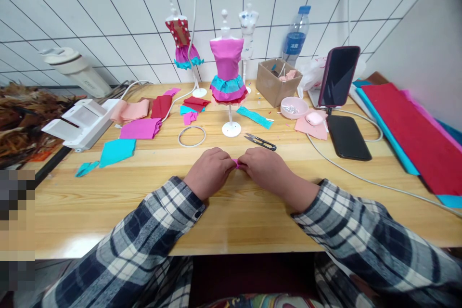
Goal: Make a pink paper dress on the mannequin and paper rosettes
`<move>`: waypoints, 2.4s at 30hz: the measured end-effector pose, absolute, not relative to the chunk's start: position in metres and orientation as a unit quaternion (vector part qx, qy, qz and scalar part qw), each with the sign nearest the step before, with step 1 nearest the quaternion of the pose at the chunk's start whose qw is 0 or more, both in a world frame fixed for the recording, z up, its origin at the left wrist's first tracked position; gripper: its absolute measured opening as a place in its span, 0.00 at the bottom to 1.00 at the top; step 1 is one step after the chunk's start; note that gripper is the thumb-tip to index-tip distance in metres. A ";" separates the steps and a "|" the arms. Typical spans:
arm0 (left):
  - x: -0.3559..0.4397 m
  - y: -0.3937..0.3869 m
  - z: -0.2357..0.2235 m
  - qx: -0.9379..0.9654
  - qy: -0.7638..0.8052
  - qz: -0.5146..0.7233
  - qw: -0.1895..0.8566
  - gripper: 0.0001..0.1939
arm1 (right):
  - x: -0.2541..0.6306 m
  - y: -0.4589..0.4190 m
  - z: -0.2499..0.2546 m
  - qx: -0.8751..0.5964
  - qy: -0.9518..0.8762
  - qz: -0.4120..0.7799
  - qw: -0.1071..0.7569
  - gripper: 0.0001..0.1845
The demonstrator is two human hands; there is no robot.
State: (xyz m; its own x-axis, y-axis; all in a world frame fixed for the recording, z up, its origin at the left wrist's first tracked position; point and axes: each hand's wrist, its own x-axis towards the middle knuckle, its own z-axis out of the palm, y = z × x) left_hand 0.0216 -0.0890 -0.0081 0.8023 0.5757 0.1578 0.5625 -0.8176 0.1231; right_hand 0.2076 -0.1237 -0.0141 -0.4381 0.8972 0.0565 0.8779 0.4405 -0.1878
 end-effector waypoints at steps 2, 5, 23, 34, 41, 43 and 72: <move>0.021 -0.089 -0.009 0.944 0.314 0.091 0.034 0.11 | 0.208 -0.123 -0.013 -0.522 -0.847 0.070 0.074 0.14; 0.021 -0.089 -0.010 0.944 0.317 0.083 0.032 0.11 | 0.207 -0.123 -0.012 -0.523 -0.845 0.077 0.079 0.14; 0.024 -0.089 -0.010 0.948 0.310 0.067 0.025 0.09 | 0.209 -0.125 -0.012 -0.540 -0.830 0.091 0.101 0.12; 0.021 -0.091 -0.008 0.939 0.325 0.101 0.053 0.10 | 0.210 -0.124 -0.015 -0.514 -0.848 0.036 0.125 0.12; 0.019 -0.097 -0.004 0.921 0.353 0.161 0.025 0.08 | 0.208 -0.130 -0.014 -0.499 -0.856 0.000 0.139 0.13; 0.019 -0.096 -0.005 0.920 0.355 0.166 0.016 0.08 | 0.208 -0.131 -0.014 -0.504 -0.852 0.003 0.140 0.12; 0.008 -0.079 -0.014 0.896 0.310 0.292 0.127 0.05 | 0.315 -0.094 -0.005 -0.592 -0.789 0.117 0.115 0.11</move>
State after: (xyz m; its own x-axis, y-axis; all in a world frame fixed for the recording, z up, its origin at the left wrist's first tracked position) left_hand 0.0084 -0.0790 -0.0137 0.6377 0.6294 0.4441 0.4813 -0.7757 0.4082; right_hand 0.3149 -0.0940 -0.0045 -0.2716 0.9614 0.0432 0.9075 0.2708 -0.3211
